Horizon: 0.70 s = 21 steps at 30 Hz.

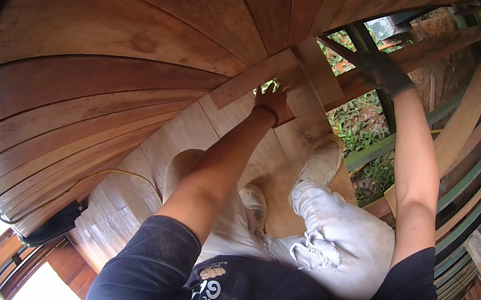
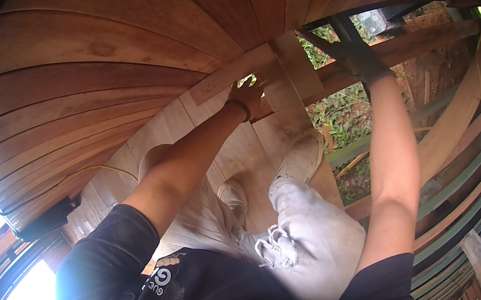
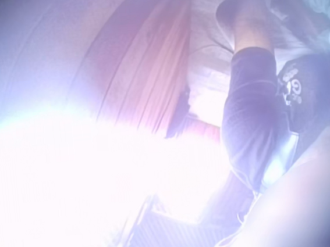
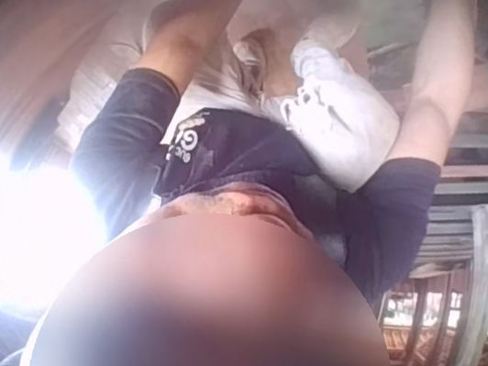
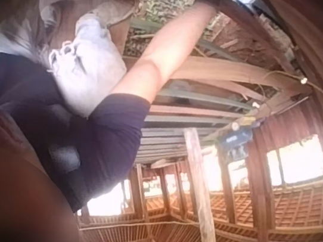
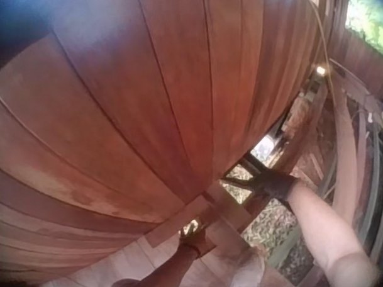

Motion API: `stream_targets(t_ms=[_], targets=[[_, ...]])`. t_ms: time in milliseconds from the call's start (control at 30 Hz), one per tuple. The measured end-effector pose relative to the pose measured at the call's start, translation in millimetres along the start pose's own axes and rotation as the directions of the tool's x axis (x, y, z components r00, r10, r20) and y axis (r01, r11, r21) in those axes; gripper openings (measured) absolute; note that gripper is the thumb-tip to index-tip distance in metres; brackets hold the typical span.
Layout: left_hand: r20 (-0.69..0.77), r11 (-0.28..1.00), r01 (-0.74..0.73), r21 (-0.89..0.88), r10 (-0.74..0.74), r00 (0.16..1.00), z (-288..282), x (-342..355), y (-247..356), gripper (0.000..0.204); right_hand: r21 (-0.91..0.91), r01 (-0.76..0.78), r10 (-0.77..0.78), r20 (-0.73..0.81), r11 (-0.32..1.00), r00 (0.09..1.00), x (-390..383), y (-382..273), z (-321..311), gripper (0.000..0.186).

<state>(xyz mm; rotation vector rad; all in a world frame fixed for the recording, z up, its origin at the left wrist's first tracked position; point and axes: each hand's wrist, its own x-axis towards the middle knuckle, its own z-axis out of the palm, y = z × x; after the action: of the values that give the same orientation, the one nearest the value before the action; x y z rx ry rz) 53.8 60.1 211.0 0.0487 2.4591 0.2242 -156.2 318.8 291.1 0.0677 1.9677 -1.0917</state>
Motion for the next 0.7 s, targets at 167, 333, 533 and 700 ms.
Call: stream_targets(t_ms=[167, 333, 533, 700], targets=[[-0.015, 0.999, -0.015, 0.031, 0.015, 1.0, 4, -5, -1, 0.07, 0.028, -0.024, 0.025, -0.03, 0.999, 0.999, -2, -1, -1, 0.033], [-0.011, 0.998, 0.014, 0.055, -0.013, 1.0, 2, 1, 4, 0.074, 0.138, -0.084, 0.081, 0.029, 0.987, 0.996, 10, 12, -2, 0.032], [0.028, 0.993, -0.002, 0.115, -0.001, 1.0, -1, -1, 5, 0.063, -0.397, 0.369, -0.402, 0.0, 0.841, 0.916, 23, 29, -21, 0.042], [-0.081, 0.998, 0.011, 0.067, -0.006, 0.997, 0, -4, 7, 0.057, 0.007, 0.035, -0.035, 0.033, 0.999, 0.999, 16, 21, -6, 0.029]])
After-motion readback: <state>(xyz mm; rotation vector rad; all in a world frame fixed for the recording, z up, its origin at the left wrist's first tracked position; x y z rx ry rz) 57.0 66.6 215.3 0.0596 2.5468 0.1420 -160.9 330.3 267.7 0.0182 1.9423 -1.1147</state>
